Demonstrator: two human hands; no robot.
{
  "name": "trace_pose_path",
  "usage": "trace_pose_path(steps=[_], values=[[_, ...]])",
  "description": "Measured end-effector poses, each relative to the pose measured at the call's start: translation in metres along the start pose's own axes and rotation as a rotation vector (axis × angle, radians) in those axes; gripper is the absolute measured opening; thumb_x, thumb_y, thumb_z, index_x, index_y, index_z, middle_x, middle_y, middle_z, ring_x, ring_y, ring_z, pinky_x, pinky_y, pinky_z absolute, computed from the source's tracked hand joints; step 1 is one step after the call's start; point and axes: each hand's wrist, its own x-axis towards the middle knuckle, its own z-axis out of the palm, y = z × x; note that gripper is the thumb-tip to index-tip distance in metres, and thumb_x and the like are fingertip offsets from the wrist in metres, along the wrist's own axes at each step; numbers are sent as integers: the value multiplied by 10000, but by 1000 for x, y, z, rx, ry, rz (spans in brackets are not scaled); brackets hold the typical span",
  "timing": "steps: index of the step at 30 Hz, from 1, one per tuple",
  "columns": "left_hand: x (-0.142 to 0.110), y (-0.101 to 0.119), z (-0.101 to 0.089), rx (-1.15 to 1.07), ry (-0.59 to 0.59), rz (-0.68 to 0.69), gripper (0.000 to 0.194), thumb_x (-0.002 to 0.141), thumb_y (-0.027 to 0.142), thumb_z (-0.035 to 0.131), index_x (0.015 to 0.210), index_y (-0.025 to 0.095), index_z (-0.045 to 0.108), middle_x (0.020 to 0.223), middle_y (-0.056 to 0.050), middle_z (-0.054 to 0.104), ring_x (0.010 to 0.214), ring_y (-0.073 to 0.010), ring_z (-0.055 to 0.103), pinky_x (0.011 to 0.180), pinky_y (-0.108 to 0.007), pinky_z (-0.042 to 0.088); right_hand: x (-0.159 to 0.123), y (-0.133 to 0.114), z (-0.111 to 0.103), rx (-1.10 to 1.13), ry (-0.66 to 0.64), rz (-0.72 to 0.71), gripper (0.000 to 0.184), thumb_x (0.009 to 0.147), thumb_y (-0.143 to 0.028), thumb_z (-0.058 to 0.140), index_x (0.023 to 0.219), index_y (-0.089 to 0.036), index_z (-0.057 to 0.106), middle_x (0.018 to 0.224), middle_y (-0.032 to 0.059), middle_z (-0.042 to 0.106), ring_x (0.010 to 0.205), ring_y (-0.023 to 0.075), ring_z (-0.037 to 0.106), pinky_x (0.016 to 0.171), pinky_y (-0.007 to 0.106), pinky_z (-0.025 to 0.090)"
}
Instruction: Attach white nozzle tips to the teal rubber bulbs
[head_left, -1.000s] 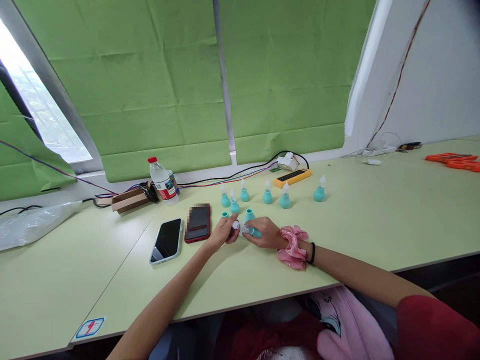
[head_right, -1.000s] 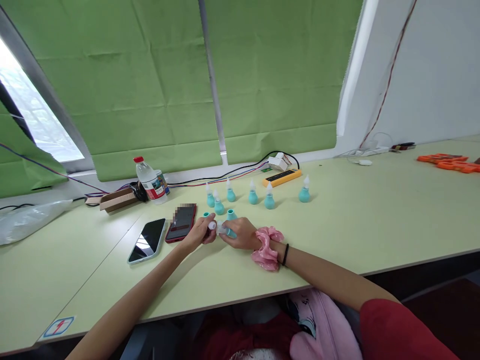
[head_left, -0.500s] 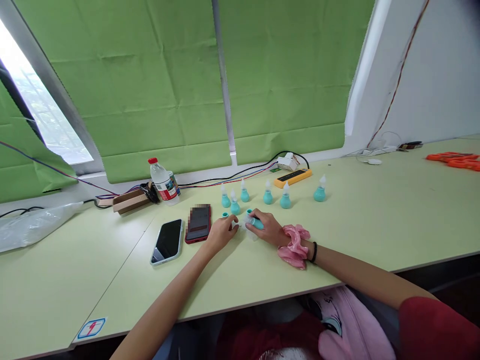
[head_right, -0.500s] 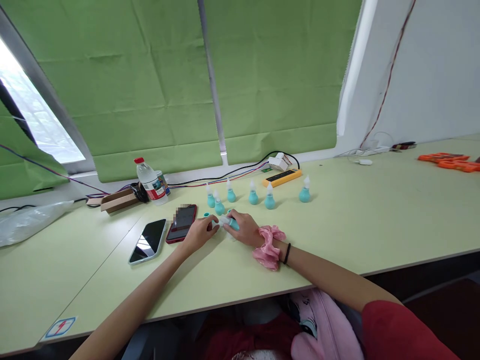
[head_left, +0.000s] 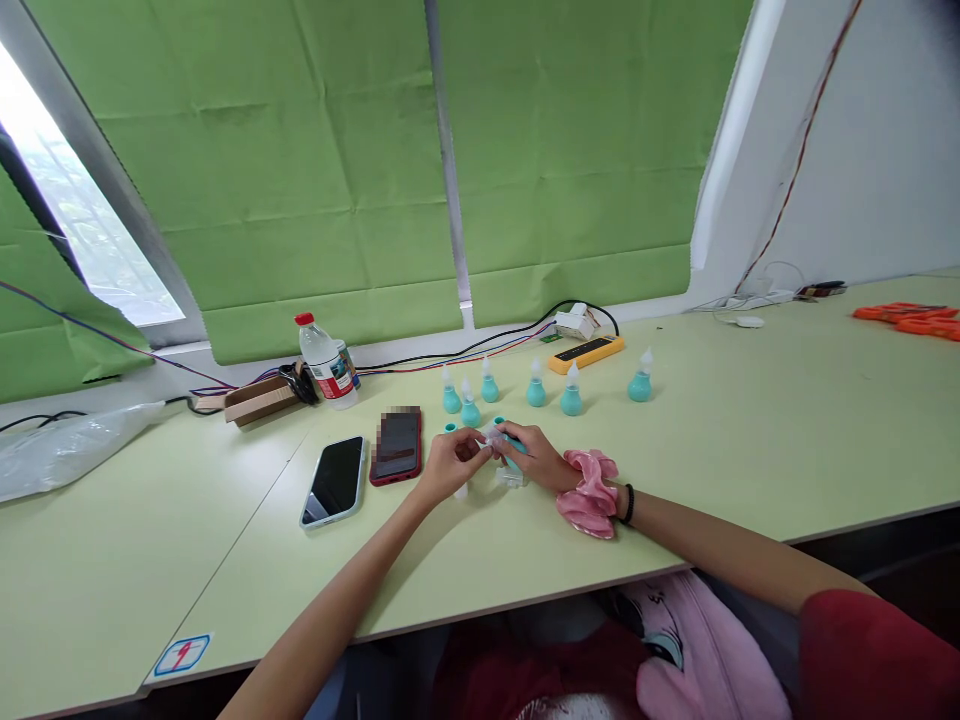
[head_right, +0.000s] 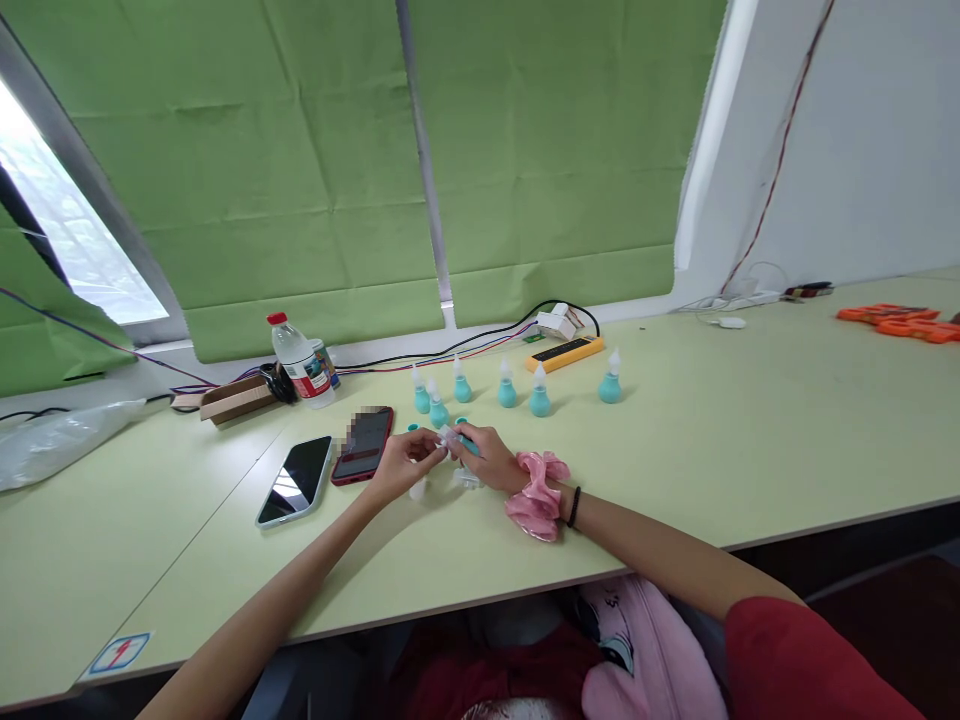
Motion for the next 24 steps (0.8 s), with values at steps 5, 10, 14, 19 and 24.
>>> trace_pose_path(steps=[5, 10, 14, 19, 24], values=[[3, -5, -1, -252, -39, -91, 230, 633, 339, 587, 691, 118, 608, 565, -7, 542, 454, -72, 449, 438, -187, 379, 1, 1, 0, 64, -41, 17, 268, 828, -374, 340, 766, -160, 489, 617, -12, 521, 534, 84, 472, 544, 203, 372], [3, -2, -3, -392, -48, -144, 238, 605, 343, 619, 647, 109, 638, 558, -19, 565, 466, -86, 479, 477, -215, 415, 1, 3, 1, 99, -56, 36, 299, 834, -393, 316, 776, -156, 488, 591, -16, 508, 518, 80, 463, 529, 198, 369], [1, 0, -2, -535, -72, -241, 230, 584, 317, 646, 654, 97, 643, 565, -26, 570, 468, -81, 481, 488, -223, 419, 0, 0, 2, 33, -42, 33, 296, 843, -381, 295, 771, -160, 477, 593, -15, 509, 525, 83, 467, 538, 199, 366], [-1, 2, 3, -713, -57, -428, 220, 559, 276, 672, 658, 82, 641, 591, -36, 571, 482, -66, 474, 488, -213, 413, -3, -4, 3, -240, 81, -19, 223, 841, -333, 309, 813, -173, 462, 655, 6, 532, 598, 114, 489, 604, 227, 361], [-1, 6, 6, -744, 16, -505, 209, 539, 260, 675, 606, 71, 616, 559, -41, 562, 450, -63, 455, 439, -206, 385, -2, -1, 5, -409, 103, -37, 215, 837, -317, 308, 874, -175, 466, 722, 38, 561, 643, 144, 511, 606, 240, 358]])
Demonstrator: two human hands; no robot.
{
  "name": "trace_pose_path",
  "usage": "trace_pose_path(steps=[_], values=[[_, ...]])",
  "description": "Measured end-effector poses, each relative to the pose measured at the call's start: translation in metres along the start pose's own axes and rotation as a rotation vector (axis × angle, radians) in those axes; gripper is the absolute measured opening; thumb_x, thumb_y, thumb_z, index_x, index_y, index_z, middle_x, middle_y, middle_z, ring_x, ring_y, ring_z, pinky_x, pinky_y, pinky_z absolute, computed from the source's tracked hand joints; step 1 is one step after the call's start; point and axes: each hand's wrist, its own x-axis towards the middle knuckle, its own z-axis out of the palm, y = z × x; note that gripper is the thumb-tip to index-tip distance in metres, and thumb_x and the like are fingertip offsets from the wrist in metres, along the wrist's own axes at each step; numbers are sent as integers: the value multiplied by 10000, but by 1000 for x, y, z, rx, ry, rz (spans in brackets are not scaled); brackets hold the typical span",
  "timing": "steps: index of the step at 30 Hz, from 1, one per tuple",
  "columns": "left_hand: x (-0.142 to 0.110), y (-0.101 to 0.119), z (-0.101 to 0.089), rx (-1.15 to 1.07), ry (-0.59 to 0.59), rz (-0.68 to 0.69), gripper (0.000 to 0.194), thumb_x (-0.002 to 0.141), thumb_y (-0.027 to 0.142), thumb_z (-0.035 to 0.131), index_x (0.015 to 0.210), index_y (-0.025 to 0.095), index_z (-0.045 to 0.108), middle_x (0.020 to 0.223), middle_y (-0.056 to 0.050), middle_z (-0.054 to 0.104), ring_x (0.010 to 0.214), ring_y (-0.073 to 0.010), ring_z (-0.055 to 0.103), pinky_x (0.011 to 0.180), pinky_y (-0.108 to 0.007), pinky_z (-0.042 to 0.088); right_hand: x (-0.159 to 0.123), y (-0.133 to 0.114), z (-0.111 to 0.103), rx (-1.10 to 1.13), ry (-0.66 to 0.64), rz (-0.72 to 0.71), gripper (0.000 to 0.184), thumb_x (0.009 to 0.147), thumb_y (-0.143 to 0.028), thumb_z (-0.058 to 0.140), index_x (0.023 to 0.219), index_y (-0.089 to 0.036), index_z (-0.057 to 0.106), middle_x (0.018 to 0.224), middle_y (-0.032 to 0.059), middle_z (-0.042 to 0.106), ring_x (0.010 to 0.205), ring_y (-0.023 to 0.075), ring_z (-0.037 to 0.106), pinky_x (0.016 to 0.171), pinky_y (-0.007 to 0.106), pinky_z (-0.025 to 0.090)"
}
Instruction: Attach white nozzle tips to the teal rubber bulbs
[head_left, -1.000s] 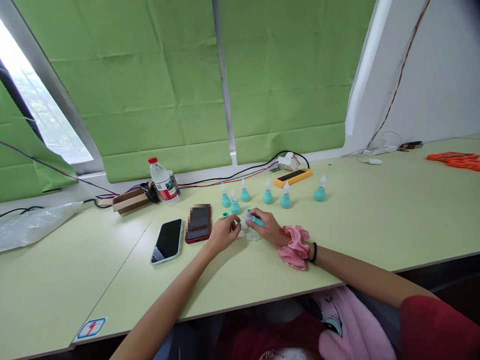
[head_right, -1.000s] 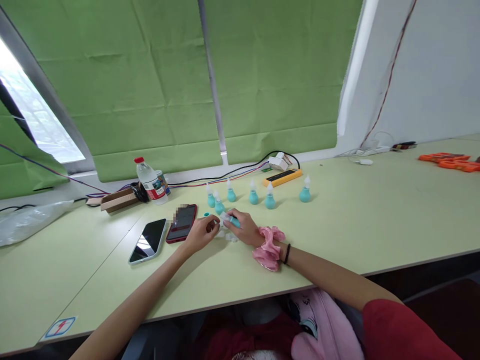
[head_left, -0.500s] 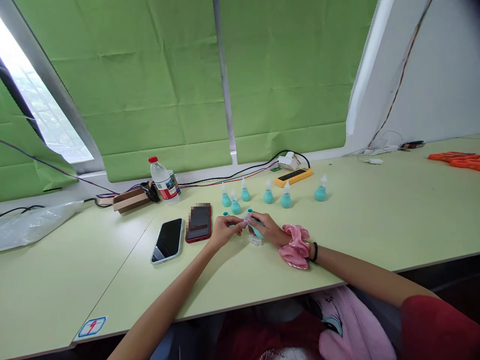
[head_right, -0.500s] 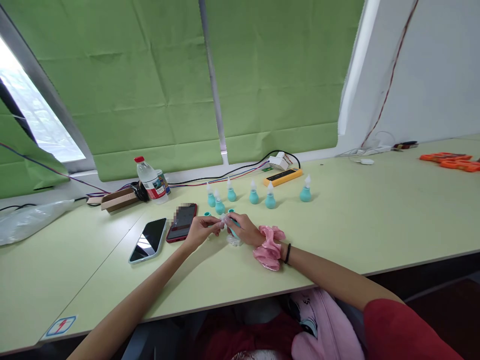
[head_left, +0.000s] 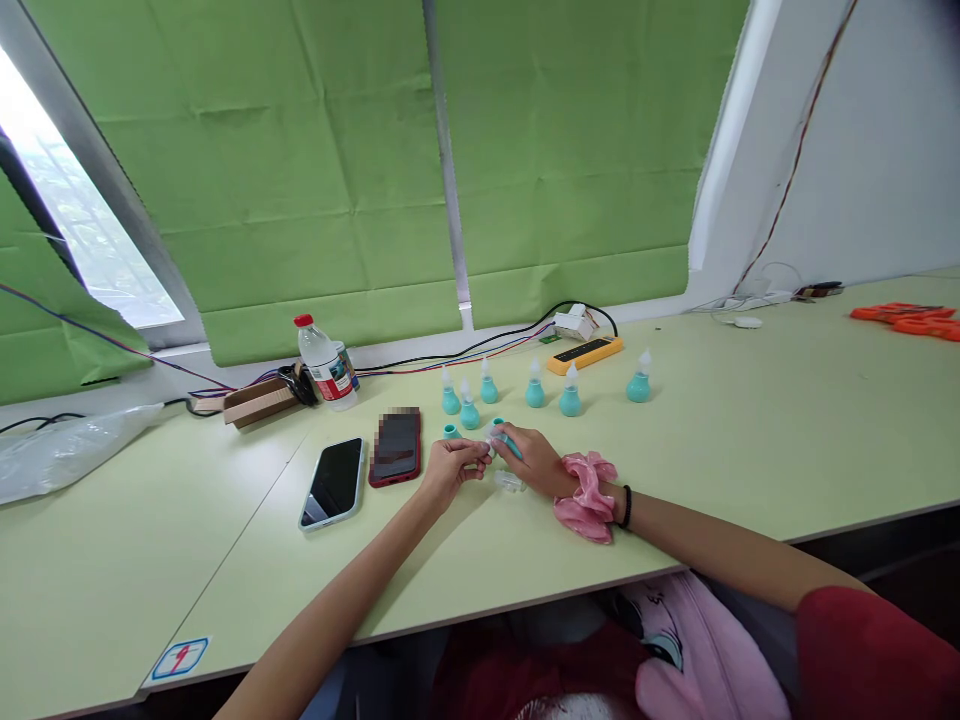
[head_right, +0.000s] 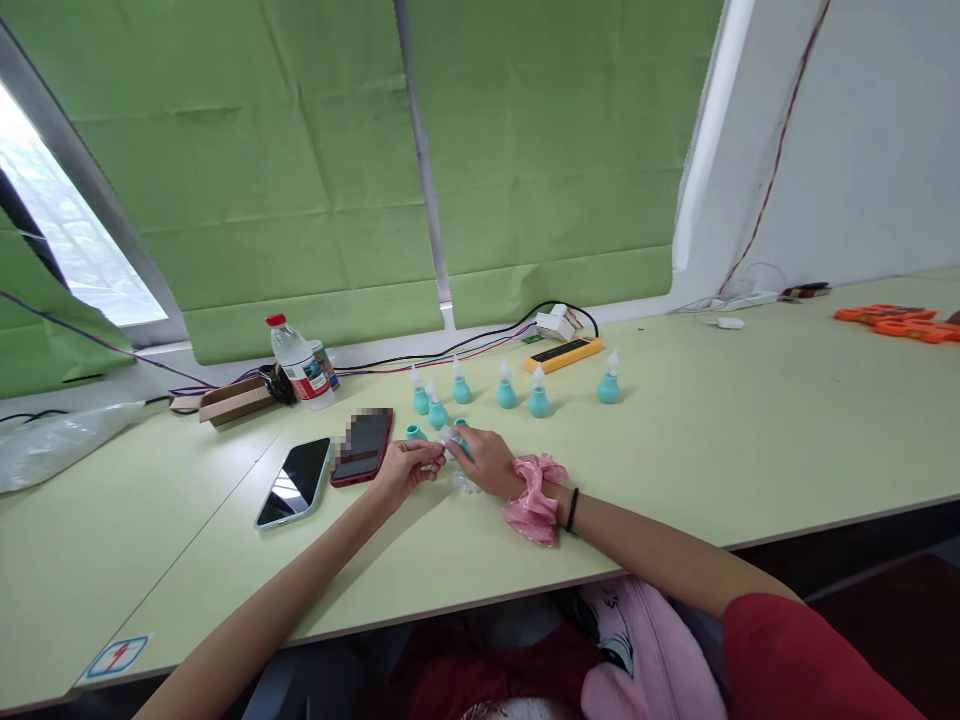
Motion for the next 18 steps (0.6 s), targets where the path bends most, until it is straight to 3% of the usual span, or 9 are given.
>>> trace_pose_path(steps=[5, 10, 18], values=[[1, -2, 1, -42, 1, -18, 121, 553, 190, 627, 592, 82, 590, 501, -16, 534, 414, -53, 442, 396, -183, 337, 0, 2, 2, -7, 0, -7, 218, 833, -319, 319, 884, -171, 470, 731, 45, 566, 650, 148, 516, 605, 240, 361], [3, -2, -2, -65, -23, -32, 51, 552, 134, 573, 535, 92, 549, 437, 6, 497, 373, -43, 411, 359, -164, 297, 2, 2, -1, 188, -76, -10, 223, 839, -328, 316, 805, -175, 474, 618, -3, 533, 564, 106, 490, 581, 214, 367], [-2, 7, -1, -15, -35, 40, 203, 564, 243, 658, 677, 78, 629, 617, -54, 593, 520, -77, 489, 490, -213, 441, 4, 0, -6, 293, -45, 72, 267, 835, -369, 314, 776, -167, 478, 606, -17, 529, 543, 89, 483, 576, 207, 369]])
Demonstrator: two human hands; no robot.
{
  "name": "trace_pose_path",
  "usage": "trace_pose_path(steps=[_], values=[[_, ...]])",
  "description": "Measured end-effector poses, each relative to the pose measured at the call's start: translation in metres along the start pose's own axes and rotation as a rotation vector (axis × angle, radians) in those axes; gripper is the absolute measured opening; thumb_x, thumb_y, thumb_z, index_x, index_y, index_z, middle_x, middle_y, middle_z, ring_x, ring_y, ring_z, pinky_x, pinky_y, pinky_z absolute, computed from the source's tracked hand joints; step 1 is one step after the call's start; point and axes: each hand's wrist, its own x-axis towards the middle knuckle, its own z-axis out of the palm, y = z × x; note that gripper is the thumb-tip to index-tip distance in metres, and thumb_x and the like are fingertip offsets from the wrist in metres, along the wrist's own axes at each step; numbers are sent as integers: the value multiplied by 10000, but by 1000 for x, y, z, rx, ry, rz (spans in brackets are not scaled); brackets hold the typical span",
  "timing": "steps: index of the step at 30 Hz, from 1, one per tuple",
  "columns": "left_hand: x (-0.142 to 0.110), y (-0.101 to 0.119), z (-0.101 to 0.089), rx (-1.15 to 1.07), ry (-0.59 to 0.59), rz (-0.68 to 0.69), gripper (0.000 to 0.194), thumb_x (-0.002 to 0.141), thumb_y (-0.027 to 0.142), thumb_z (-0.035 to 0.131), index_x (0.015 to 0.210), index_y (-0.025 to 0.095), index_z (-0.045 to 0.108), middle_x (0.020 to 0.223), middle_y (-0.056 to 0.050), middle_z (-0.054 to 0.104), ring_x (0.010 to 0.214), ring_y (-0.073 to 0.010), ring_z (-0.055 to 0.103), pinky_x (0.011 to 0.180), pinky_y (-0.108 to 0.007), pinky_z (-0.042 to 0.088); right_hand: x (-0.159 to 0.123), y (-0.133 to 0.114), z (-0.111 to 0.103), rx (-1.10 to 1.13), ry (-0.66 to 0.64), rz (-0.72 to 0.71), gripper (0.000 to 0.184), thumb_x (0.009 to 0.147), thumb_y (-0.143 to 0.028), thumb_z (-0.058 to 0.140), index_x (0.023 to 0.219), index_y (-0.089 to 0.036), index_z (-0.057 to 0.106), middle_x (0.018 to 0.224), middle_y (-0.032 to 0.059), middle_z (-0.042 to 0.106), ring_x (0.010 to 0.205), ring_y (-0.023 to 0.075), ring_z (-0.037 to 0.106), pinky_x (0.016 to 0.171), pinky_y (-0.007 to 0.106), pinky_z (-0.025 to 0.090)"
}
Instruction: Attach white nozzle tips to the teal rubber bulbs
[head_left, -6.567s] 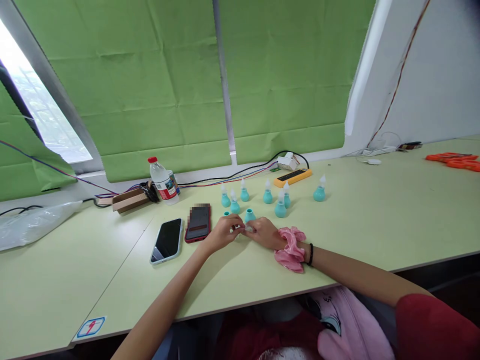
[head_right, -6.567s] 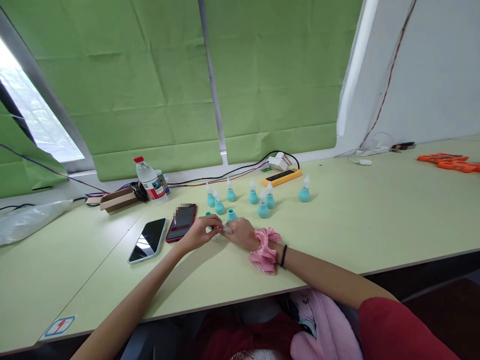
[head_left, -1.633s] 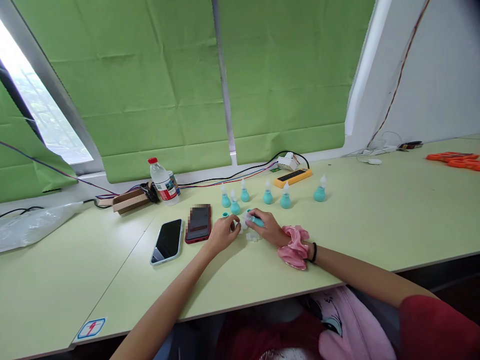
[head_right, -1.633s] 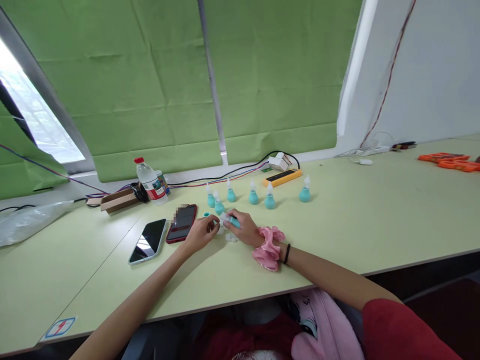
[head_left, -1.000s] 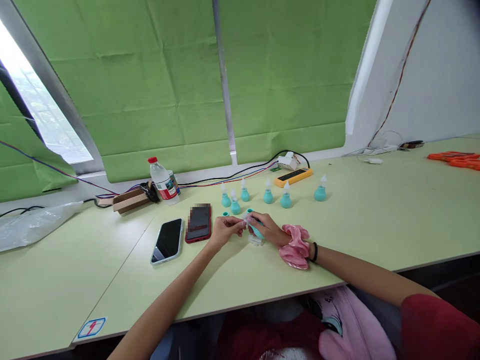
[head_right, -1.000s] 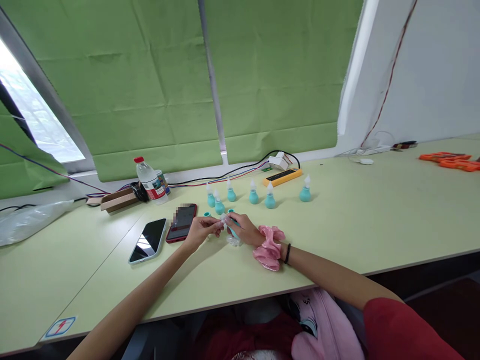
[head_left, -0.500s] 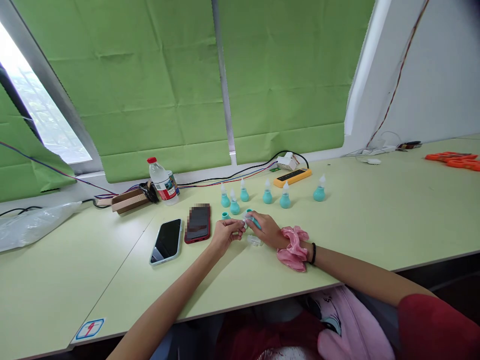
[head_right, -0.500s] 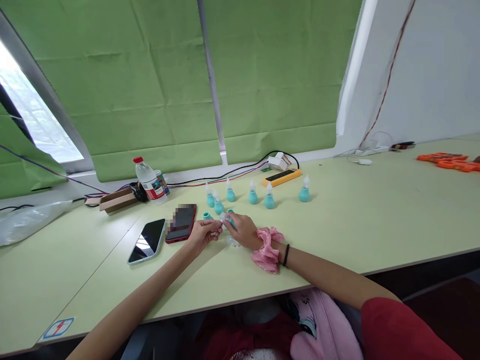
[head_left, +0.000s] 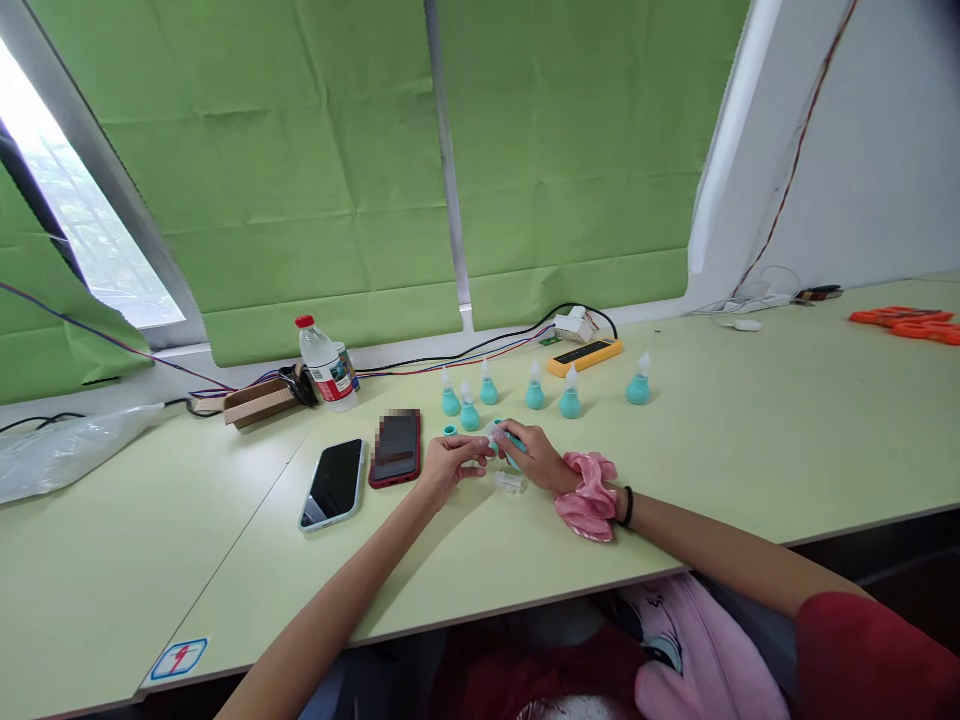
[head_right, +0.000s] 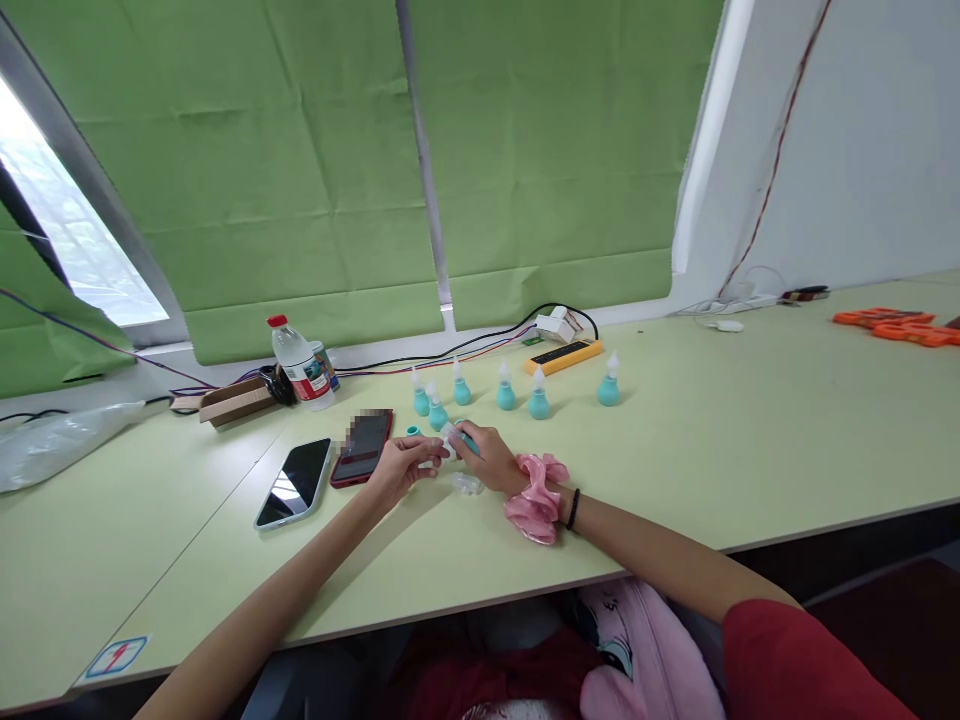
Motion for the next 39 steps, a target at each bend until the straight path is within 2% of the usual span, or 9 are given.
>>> trace_pose_path(steps=[4, 11, 19, 23, 30, 39], values=[[0, -4, 0, 15, 25, 3, 252, 551, 283, 677, 695, 79, 645, 644, -56, 598, 572, -88, 510, 582, -248, 482, -1, -2, 1, -75, 39, -1, 237, 835, -349, 316, 811, -176, 475, 640, -6, 541, 585, 108, 499, 588, 217, 367], [2, -7, -1, -13, 35, -48, 294, 550, 304, 682, 727, 73, 643, 686, -78, 619, 542, -81, 525, 563, -240, 491, -3, 2, 4, -198, 84, -3, 214, 820, -338, 338, 845, -182, 482, 658, 7, 547, 587, 120, 493, 583, 223, 366], [4, -8, -2, -101, 2, -113, 230, 580, 232, 675, 725, 60, 632, 681, -71, 622, 524, -70, 543, 553, -209, 491, -3, 1, 4, -172, 63, -14, 214, 831, -333, 316, 838, -185, 469, 649, 4, 536, 585, 120, 491, 581, 221, 365], [8, -12, -5, -167, 0, -190, 148, 611, 153, 652, 719, 55, 626, 657, -60, 623, 513, -64, 552, 547, -176, 488, -3, 1, 4, -192, 68, -28, 202, 826, -328, 326, 819, -186, 469, 646, 2, 532, 574, 117, 486, 577, 217, 364], [8, -8, -5, -214, 8, -269, 87, 629, 116, 625, 695, 61, 618, 572, -33, 600, 454, -43, 526, 447, -123, 441, -2, 2, 4, -289, 71, -54, 196, 819, -314, 335, 843, -177, 474, 684, 28, 549, 606, 134, 505, 589, 224, 365], [5, -10, -2, -271, -21, -205, 153, 589, 154, 658, 707, 70, 611, 544, -3, 552, 430, -11, 460, 385, -96, 358, -3, 0, 5, -287, 77, -74, 196, 830, -315, 317, 850, -177, 455, 683, 27, 539, 590, 132, 497, 579, 221, 361]])
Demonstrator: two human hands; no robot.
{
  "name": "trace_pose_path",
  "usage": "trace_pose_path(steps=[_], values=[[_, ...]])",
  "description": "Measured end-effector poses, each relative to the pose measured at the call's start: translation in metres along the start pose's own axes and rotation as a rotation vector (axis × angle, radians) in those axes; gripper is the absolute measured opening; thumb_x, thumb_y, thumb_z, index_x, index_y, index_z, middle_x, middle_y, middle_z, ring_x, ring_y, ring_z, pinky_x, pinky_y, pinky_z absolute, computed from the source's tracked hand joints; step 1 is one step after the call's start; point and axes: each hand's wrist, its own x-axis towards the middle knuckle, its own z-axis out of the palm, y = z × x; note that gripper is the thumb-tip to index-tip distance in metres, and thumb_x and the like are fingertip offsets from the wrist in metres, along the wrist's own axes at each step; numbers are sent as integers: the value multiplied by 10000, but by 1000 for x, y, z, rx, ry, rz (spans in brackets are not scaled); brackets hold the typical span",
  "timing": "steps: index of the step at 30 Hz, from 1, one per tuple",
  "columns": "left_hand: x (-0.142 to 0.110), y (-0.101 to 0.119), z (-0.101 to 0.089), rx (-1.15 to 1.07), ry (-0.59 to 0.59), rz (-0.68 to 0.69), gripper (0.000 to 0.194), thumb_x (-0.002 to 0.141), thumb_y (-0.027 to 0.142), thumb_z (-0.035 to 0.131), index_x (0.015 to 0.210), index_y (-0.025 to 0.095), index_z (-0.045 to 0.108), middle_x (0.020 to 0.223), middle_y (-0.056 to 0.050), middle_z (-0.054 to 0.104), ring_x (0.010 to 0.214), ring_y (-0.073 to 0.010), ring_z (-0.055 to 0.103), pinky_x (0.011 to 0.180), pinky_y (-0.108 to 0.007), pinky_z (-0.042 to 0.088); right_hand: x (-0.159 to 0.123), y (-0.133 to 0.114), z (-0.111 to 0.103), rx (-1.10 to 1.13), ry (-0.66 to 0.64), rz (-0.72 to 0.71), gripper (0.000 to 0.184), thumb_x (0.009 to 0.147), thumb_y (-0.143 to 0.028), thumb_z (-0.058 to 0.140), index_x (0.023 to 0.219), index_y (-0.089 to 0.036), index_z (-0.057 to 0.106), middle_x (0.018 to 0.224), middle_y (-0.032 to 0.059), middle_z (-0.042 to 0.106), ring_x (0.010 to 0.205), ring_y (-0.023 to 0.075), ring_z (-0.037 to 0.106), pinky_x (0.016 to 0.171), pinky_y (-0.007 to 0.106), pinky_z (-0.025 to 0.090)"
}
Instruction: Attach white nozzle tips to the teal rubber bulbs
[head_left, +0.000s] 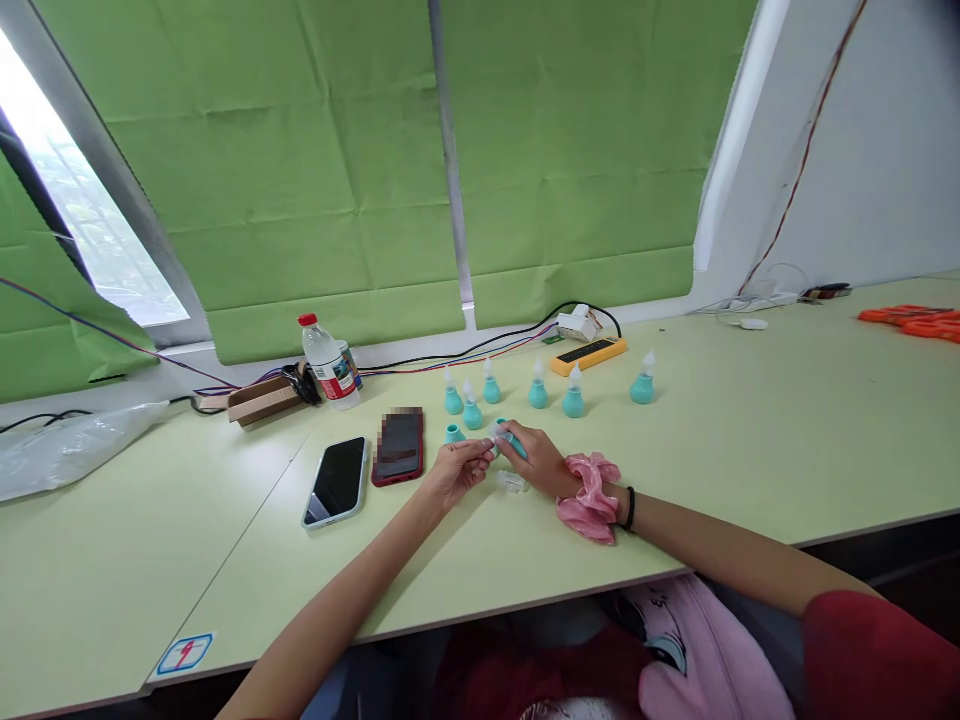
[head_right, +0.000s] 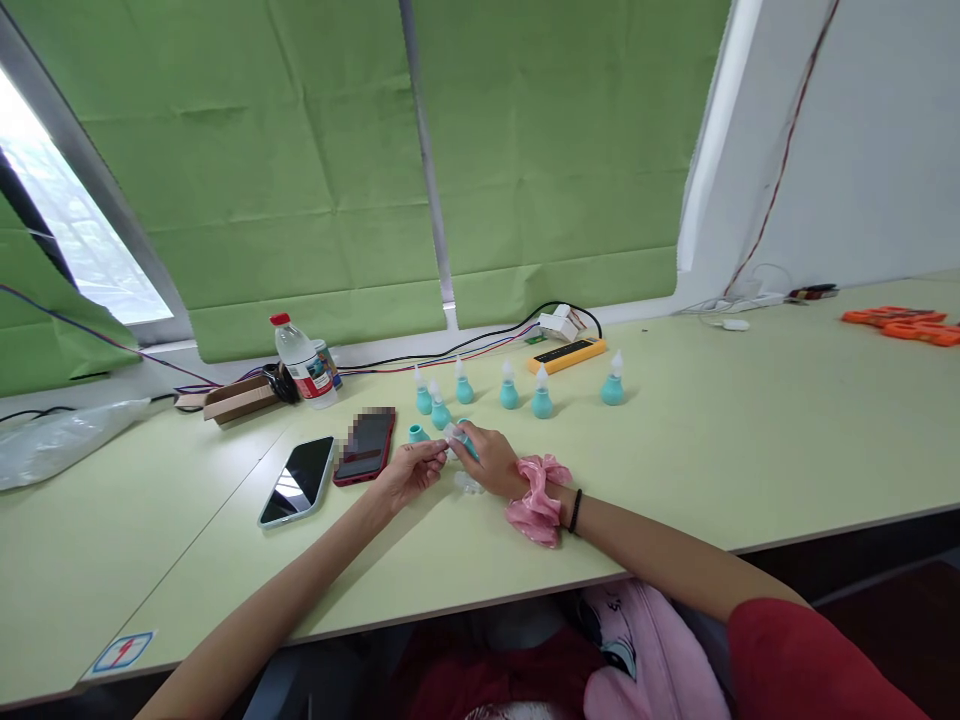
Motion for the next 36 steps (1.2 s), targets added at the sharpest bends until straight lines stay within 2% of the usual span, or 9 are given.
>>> trace_pose_path(steps=[8, 12, 19, 23, 26, 29, 32, 36], values=[[0, -4, 3, -6, 16, 50, 134, 576, 180, 648, 587, 84, 555, 475, 30, 475, 410, -7, 399, 373, -115, 297, -1, 0, 3, 21, 19, -18, 189, 827, -309, 320, 856, -175, 450, 693, 30, 536, 601, 133, 494, 578, 222, 347], [-1, -5, 5, 6, 22, 105, 151, 573, 171, 628, 526, 94, 508, 444, 36, 437, 399, -18, 378, 360, -131, 267, 0, -2, 1, 116, 1, 2, 191, 820, -320, 342, 822, -168, 458, 665, 15, 523, 586, 119, 481, 586, 222, 353], [-3, -2, 7, 32, 12, 129, 139, 571, 164, 605, 525, 102, 490, 427, 42, 416, 386, -16, 352, 364, -135, 243, 4, 0, 0, 601, -125, 175, 255, 788, -400, 397, 744, -160, 470, 557, -23, 500, 498, 85, 464, 516, 206, 377], [-3, -1, 7, 19, -52, 150, 152, 589, 174, 597, 525, 103, 479, 427, 47, 398, 390, -15, 335, 356, -133, 226, 9, 5, 2, 939, -261, 336, 288, 760, -440, 421, 713, -156, 440, 515, -25, 499, 392, 81, 452, 390, 199, 354], [-4, 1, 7, 25, -98, 148, 155, 604, 181, 593, 537, 103, 477, 433, 46, 403, 385, -13, 335, 352, -132, 233, 13, 7, 0, 1087, -381, 428, 293, 749, -439, 434, 709, -149, 442, 498, -20, 506, 369, 89, 463, 365, 204, 357], [-5, 2, 8, 69, -94, 146, 140, 617, 208, 593, 602, 102, 502, 465, 24, 460, 411, -35, 403, 374, -142, 292, 14, 9, 0, 1108, -416, 448, 311, 740, -452, 441, 706, -142, 448, 490, -21, 505, 359, 87, 461, 360, 205, 361], [-6, 1, 8, 148, -82, 176, 191, 646, 284, 582, 641, 109, 505, 535, -15, 529, 463, -73, 472, 413, -181, 367, 11, 11, 4, 1011, -319, 387, 315, 726, -459, 463, 680, -148, 446, 496, -28, 501, 354, 74, 449, 354, 194, 350], [-6, 0, 9, 319, -40, 233, 283, 640, 367, 591, 585, 108, 490, 550, -26, 541, 457, -71, 470, 418, -196, 388, 7, 8, 7, 941, -243, 316, 312, 740, -463, 444, 685, -155, 451, 541, -27, 499, 381, 70, 448, 363, 194, 340]])
